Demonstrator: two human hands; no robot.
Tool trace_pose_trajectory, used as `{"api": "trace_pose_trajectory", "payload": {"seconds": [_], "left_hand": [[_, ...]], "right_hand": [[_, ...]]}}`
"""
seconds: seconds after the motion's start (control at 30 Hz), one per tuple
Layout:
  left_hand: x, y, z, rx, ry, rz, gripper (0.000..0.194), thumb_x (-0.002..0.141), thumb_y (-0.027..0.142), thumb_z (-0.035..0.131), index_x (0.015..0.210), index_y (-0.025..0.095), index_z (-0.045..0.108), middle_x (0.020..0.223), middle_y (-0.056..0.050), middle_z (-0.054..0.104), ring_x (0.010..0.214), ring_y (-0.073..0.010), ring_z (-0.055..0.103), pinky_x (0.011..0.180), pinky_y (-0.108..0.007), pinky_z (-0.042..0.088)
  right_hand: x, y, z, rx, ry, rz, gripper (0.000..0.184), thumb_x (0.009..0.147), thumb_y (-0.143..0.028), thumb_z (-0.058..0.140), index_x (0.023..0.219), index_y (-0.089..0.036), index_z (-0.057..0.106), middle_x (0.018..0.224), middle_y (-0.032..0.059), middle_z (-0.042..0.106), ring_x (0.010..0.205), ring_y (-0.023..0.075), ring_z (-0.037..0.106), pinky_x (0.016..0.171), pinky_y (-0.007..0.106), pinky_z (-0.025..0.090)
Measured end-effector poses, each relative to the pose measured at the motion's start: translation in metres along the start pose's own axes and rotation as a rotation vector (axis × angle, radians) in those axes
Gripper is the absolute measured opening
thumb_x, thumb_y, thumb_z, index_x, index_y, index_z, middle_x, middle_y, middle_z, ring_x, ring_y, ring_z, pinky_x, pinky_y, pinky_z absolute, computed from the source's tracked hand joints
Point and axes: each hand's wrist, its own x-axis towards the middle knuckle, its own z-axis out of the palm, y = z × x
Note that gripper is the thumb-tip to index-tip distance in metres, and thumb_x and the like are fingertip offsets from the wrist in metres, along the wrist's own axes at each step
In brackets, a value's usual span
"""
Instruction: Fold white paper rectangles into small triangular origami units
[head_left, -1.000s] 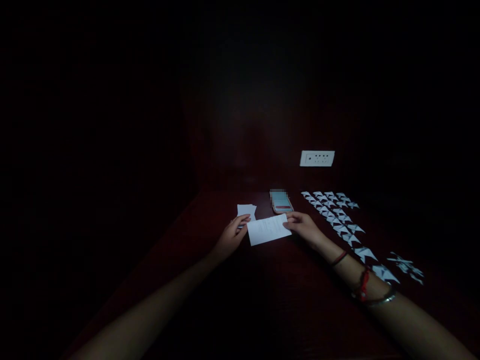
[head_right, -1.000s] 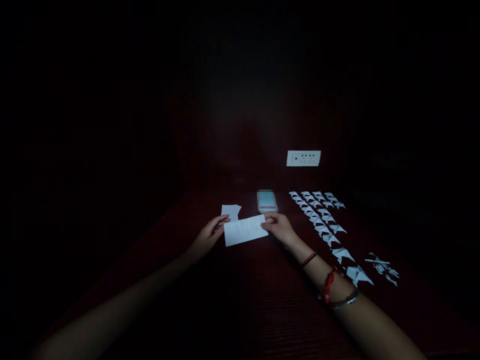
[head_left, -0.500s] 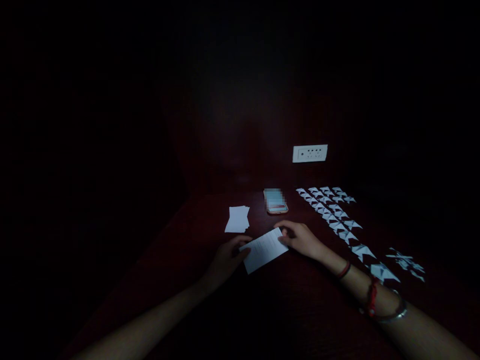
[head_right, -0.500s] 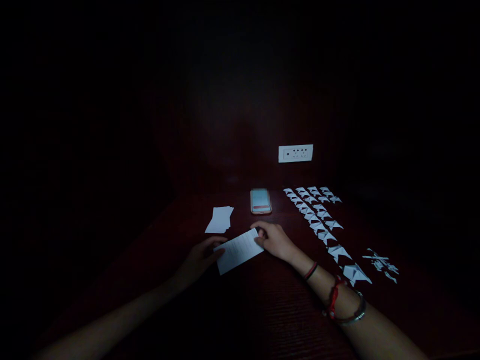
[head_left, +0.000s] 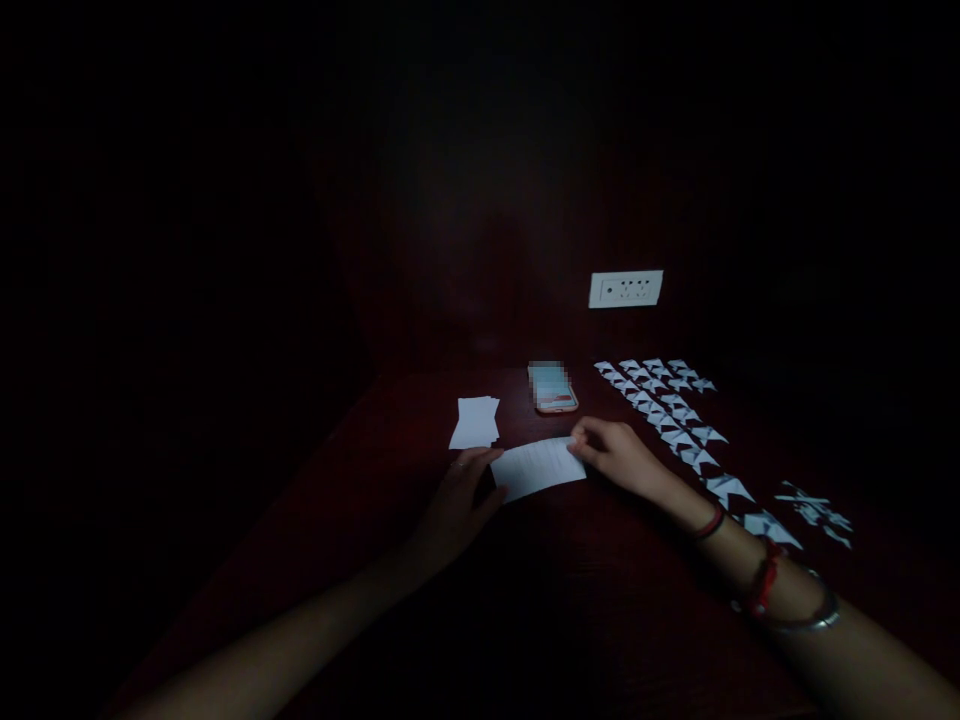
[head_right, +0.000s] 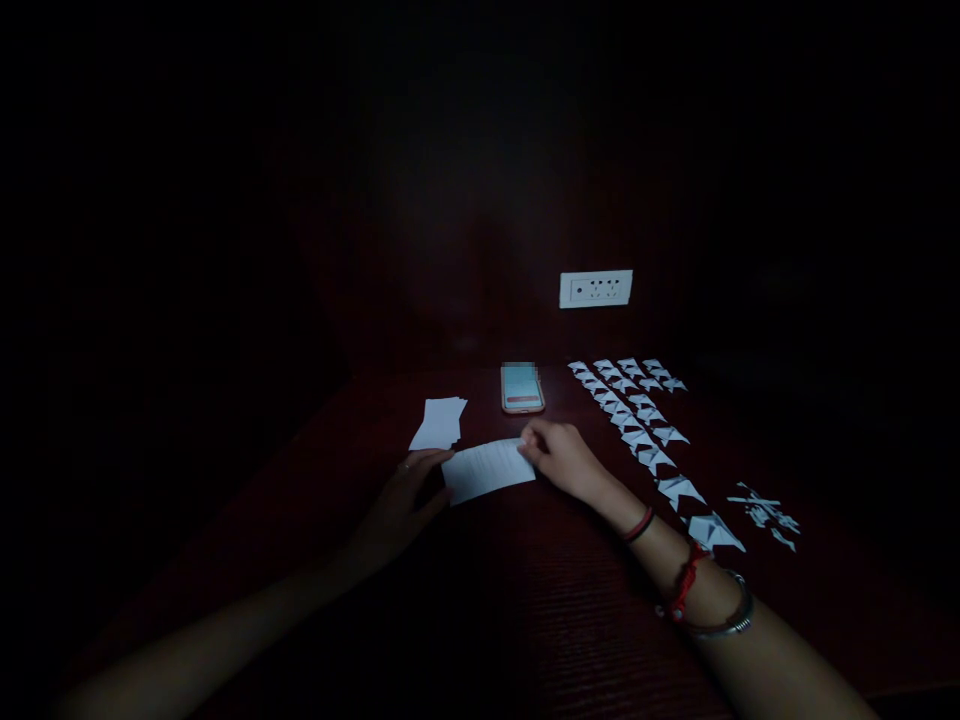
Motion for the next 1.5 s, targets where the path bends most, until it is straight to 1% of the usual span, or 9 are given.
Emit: {"api": "trace_pose_trajectory", "payload": {"seconds": [0.17, 0.47, 0.57, 0.7, 0.77, 1.0, 1.13, 1.33, 1.5], "left_hand": [[-0.005, 0.001, 0.002, 0.121, -0.15, 0.275, 0.034, 0.078, 0.028, 0.049, 0.112, 0.027, 0.045, 0.127, -0.003, 0.031, 0.118, -0.0213, 0.025, 0.096, -0.038, 0.026], [-0.01, 0.016, -0.014, -0.003, -0.455, 0.566, 0.036, 0.082, 0.03, 0.044, 0.117, 0.025, 0.041, 0.115, -0.003, 0.047, 0.109, -0.017, 0.038, 0.094, -0.035, 0.029], [-0.011, 0.019, -0.014, -0.024, -0.455, 0.552, 0.039, 0.083, 0.027, 0.042, 0.121, 0.023, 0.035, 0.116, -0.004, 0.046, 0.107, -0.0153, 0.04, 0.092, -0.032, 0.032], [-0.009, 0.014, -0.008, 0.087, -0.32, 0.471, 0.033, 0.086, 0.024, 0.037, 0.119, 0.023, 0.038, 0.124, -0.003, 0.038, 0.115, -0.0161, 0.031, 0.095, -0.035, 0.026], [-0.008, 0.011, -0.007, 0.145, -0.364, 0.486, 0.033, 0.085, 0.028, 0.039, 0.118, 0.024, 0.039, 0.124, -0.002, 0.038, 0.118, -0.0175, 0.027, 0.096, -0.037, 0.025], [-0.01, 0.014, -0.012, 0.257, -0.397, 0.514, 0.035, 0.085, 0.033, 0.039, 0.118, 0.024, 0.04, 0.119, -0.005, 0.041, 0.111, -0.0193, 0.035, 0.092, -0.038, 0.029], [-0.012, 0.015, -0.008, 0.24, -0.37, 0.459, 0.034, 0.084, 0.031, 0.039, 0.118, 0.024, 0.04, 0.119, -0.003, 0.041, 0.106, -0.0179, 0.038, 0.09, -0.035, 0.032], [-0.013, 0.013, -0.004, 0.221, -0.376, 0.468, 0.037, 0.085, 0.031, 0.038, 0.121, 0.021, 0.036, 0.122, -0.004, 0.04, 0.111, -0.0171, 0.035, 0.094, -0.034, 0.027], [-0.012, 0.017, -0.006, 0.217, -0.389, 0.432, 0.04, 0.084, 0.032, 0.039, 0.122, 0.023, 0.033, 0.124, -0.002, 0.038, 0.107, -0.0181, 0.039, 0.091, -0.035, 0.031]], "right_hand": [[0.001, 0.012, 0.005, 0.273, -0.01, 0.07, 0.013, 0.071, -0.021, 0.047, 0.081, -0.015, 0.054, 0.07, -0.0007, 0.053, 0.063, 0.0097, 0.049, 0.059, 0.02, 0.04], [0.003, 0.034, 0.039, 0.343, 0.121, 0.205, 0.03, 0.064, -0.017, 0.053, 0.093, -0.012, 0.054, 0.073, 0.0026, 0.058, 0.061, 0.0108, 0.053, 0.057, 0.023, 0.044], [0.003, 0.026, 0.043, 0.353, 0.152, 0.16, 0.033, 0.062, -0.017, 0.056, 0.095, -0.014, 0.054, 0.081, 0.0038, 0.058, 0.065, 0.0107, 0.054, 0.062, 0.023, 0.045], [0.001, 0.014, 0.042, 0.331, 0.147, 0.007, 0.029, 0.064, -0.015, 0.054, 0.094, -0.015, 0.056, 0.081, 0.0034, 0.056, 0.063, 0.0099, 0.053, 0.062, 0.024, 0.045], [0.0, 0.012, 0.042, 0.318, 0.128, -0.037, 0.028, 0.065, -0.015, 0.054, 0.093, -0.016, 0.056, 0.082, 0.0034, 0.057, 0.064, 0.0102, 0.054, 0.063, 0.024, 0.045], [0.002, 0.019, 0.045, 0.46, 0.132, 0.182, 0.032, 0.06, -0.018, 0.06, 0.091, -0.013, 0.054, 0.076, 0.0034, 0.059, 0.067, 0.0121, 0.057, 0.063, 0.025, 0.047], [0.001, 0.021, 0.046, 0.364, 0.082, 0.206, 0.034, 0.06, -0.018, 0.062, 0.092, -0.012, 0.056, 0.076, 0.0038, 0.059, 0.069, 0.0133, 0.057, 0.065, 0.027, 0.046], [-0.002, 0.021, 0.047, 0.02, -0.013, 0.052, 0.034, 0.064, -0.028, 0.06, 0.093, -0.011, 0.059, 0.086, 0.0087, 0.053, 0.076, 0.0163, 0.051, 0.071, 0.03, 0.043], [-0.001, 0.019, 0.046, 0.007, -0.096, -0.042, 0.027, 0.068, -0.024, 0.058, 0.093, -0.015, 0.059, 0.087, 0.0062, 0.048, 0.081, 0.0147, 0.048, 0.075, 0.028, 0.041]]}}
